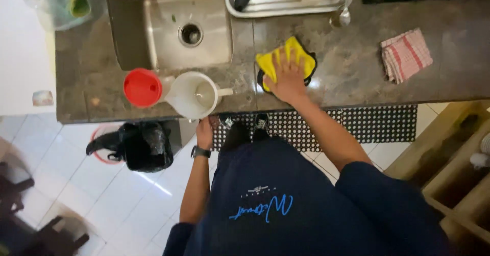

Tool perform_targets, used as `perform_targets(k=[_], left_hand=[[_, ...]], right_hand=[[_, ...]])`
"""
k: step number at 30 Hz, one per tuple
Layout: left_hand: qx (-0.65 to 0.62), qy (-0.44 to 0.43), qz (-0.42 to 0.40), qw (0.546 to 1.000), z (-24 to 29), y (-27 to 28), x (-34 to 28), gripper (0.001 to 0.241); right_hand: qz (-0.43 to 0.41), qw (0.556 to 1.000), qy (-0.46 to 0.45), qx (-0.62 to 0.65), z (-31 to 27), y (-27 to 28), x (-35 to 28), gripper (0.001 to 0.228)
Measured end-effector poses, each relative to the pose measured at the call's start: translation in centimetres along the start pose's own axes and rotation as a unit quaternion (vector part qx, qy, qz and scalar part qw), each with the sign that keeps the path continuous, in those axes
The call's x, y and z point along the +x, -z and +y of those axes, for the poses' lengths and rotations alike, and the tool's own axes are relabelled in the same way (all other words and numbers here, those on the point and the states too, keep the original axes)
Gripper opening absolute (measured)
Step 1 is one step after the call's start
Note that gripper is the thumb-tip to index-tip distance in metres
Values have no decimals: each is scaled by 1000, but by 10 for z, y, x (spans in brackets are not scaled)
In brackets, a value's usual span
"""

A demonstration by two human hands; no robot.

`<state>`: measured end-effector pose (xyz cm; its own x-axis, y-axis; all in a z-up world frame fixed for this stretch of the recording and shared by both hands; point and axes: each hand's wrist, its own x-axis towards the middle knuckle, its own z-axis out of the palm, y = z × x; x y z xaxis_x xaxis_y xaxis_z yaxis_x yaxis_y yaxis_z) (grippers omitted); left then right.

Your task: Wiping down a coffee shop counter with a yellow cloth.

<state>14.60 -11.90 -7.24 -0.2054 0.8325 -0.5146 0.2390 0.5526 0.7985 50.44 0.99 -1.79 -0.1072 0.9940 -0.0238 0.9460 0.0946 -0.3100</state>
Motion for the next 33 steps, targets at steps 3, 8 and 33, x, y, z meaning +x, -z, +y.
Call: perform_targets(k=[3, 8, 33], left_hand=[[128, -59, -16, 990, 10, 1, 10, 72], [209, -154, 93, 961, -38, -15, 38, 66], [-113, -261, -276, 918, 322, -25, -163, 45]], right_hand=[[63, 982, 175, 1, 9, -5, -18, 78], [13, 997, 74, 8, 45, 5, -11, 78], [-95, 976, -185, 66, -38, 50, 1, 95]])
